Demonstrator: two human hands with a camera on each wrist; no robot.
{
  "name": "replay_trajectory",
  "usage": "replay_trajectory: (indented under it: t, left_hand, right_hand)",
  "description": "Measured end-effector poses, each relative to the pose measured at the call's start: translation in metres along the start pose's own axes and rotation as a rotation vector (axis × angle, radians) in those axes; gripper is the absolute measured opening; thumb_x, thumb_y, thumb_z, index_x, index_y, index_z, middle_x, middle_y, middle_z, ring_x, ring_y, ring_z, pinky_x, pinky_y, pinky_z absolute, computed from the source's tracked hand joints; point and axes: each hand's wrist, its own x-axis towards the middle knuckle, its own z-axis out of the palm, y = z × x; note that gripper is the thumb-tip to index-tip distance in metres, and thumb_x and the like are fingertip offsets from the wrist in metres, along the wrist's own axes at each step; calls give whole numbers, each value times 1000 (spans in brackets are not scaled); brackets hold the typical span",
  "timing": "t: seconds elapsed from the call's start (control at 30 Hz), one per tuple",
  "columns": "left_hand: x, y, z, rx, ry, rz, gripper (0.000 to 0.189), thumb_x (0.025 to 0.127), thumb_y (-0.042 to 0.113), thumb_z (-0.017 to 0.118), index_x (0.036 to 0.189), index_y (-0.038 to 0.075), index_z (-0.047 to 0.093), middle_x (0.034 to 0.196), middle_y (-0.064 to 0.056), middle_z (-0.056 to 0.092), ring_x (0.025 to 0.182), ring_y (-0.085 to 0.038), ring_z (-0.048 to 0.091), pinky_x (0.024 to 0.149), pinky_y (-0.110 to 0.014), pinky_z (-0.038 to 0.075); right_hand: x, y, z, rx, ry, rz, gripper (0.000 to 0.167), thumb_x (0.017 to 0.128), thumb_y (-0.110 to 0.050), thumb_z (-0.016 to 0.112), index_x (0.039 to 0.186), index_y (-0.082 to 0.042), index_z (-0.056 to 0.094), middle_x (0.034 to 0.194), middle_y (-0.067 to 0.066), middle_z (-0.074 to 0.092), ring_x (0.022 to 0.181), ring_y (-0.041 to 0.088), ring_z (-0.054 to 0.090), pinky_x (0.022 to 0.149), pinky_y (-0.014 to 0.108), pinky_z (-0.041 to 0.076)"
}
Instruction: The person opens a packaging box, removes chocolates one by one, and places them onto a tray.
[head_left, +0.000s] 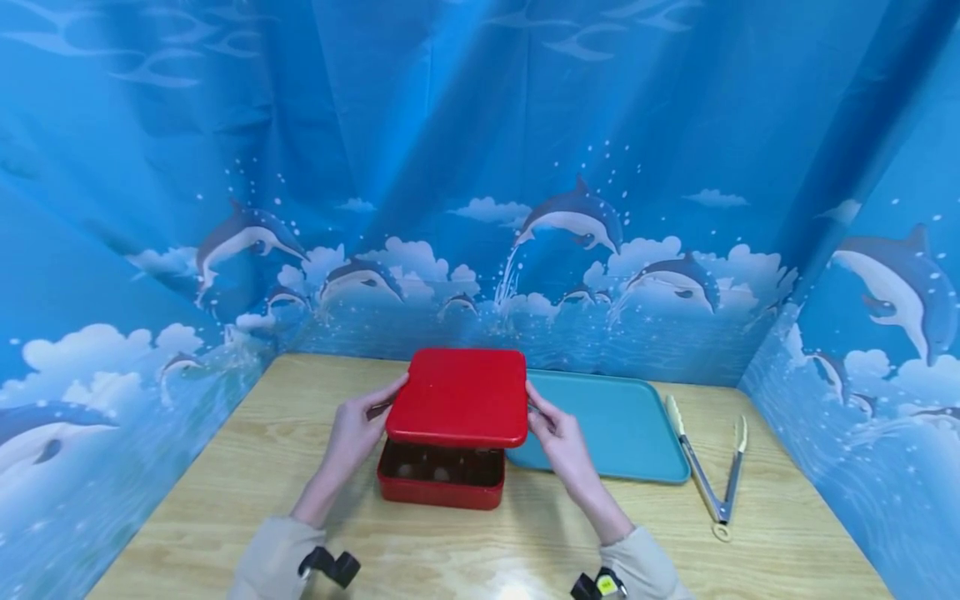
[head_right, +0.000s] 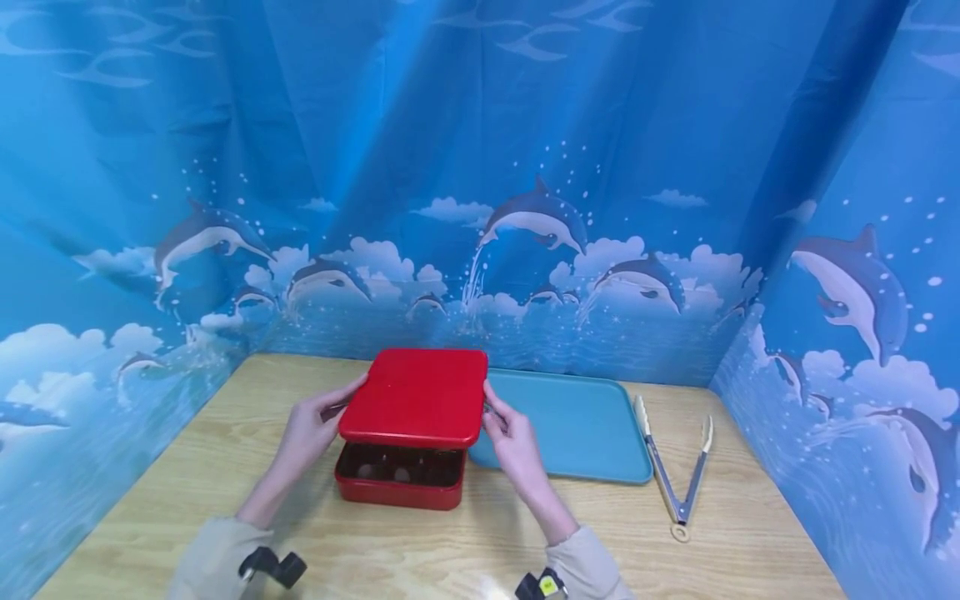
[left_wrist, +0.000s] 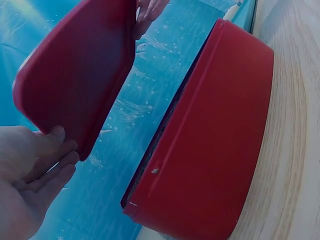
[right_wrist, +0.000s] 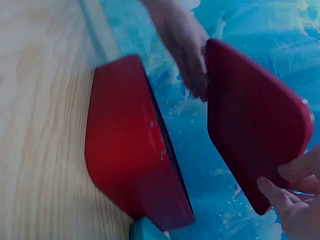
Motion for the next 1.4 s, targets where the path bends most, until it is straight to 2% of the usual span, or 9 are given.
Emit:
replay_trajectory:
  t: [0.13, 0.3, 0.5, 0.63, 0.73, 0.87, 1.07, 1.2, 1.4]
  left_hand:
    - [-1, 4, -2, 19, 12, 20, 45, 94, -2, 69, 137, 8, 64, 131, -18, 67, 115, -33, 68, 91, -42, 56]
    - [-2, 9, -3, 36, 63, 100, 44, 94, -3, 68, 135, 15, 67, 128, -15, 69, 114, -32, 68, 89, -43, 57]
    - [4, 15, -2, 114, 183, 210, 45, 88, -6, 74, 126, 17, 73, 108, -11, 76, 100, -27, 73, 84, -44, 60]
    - [11, 16, -1, 175, 281, 301, 29, 82, -2, 80, 108, 10, 81, 88, -9, 73, 82, -24, 70, 74, -29, 54]
    - [15, 15, -2, 180, 291, 329, 19, 81, 1, 81, 99, 6, 82, 89, -9, 72, 83, -24, 70, 75, -20, 49]
    - [19, 16, -5, 153, 246, 283, 15, 85, 3, 78, 100, 1, 81, 96, -13, 76, 90, -28, 73, 79, -23, 55]
    - [20, 20, -9, 90, 144, 104, 24, 93, 10, 73, 114, 0, 76, 107, -18, 76, 95, -32, 74, 81, -42, 60]
    - [21, 21, -9, 48, 96, 38, 27, 97, 16, 70, 119, 1, 75, 107, -18, 76, 93, -32, 74, 81, -42, 61]
    - [24, 18, -6, -85, 34, -47, 31, 98, 16, 68, 124, -2, 71, 112, -22, 73, 89, -31, 75, 74, -38, 62]
  right_hand:
    - [3, 2, 0, -117, 81, -132, 48, 96, 6, 63, 143, -1, 55, 135, 24, 62, 118, 36, 66, 94, 37, 53]
    - [4, 3, 0, -161, 231, -244, 37, 92, 0, 71, 129, -5, 69, 115, 19, 73, 99, 30, 74, 81, 29, 59]
    - [10, 0, -2, -102, 293, -276, 28, 90, 0, 73, 117, -6, 76, 102, 18, 76, 84, 25, 77, 66, 23, 60]
    - [13, -3, -4, -47, 275, -257, 23, 91, -4, 74, 113, -5, 78, 89, 19, 77, 69, 18, 76, 61, 27, 61]
    - [15, -3, -6, -85, 277, -248, 21, 89, -9, 77, 109, -5, 79, 81, 15, 77, 58, 14, 73, 56, 28, 60]
    - [17, -2, -9, -222, 287, -268, 21, 86, -15, 81, 106, -8, 81, 81, 4, 72, 56, 17, 70, 55, 26, 59]
    - [22, 0, -13, -357, 280, -275, 23, 87, -23, 81, 107, -10, 81, 100, 1, 76, 83, 20, 74, 68, 26, 59]
    - [23, 0, -13, -300, 249, -196, 28, 88, -26, 80, 112, -10, 80, 103, 7, 78, 85, 21, 76, 70, 25, 59]
    - [26, 6, -14, -101, 183, -68, 34, 91, -25, 77, 118, -5, 76, 108, 18, 76, 79, 28, 77, 77, 33, 61]
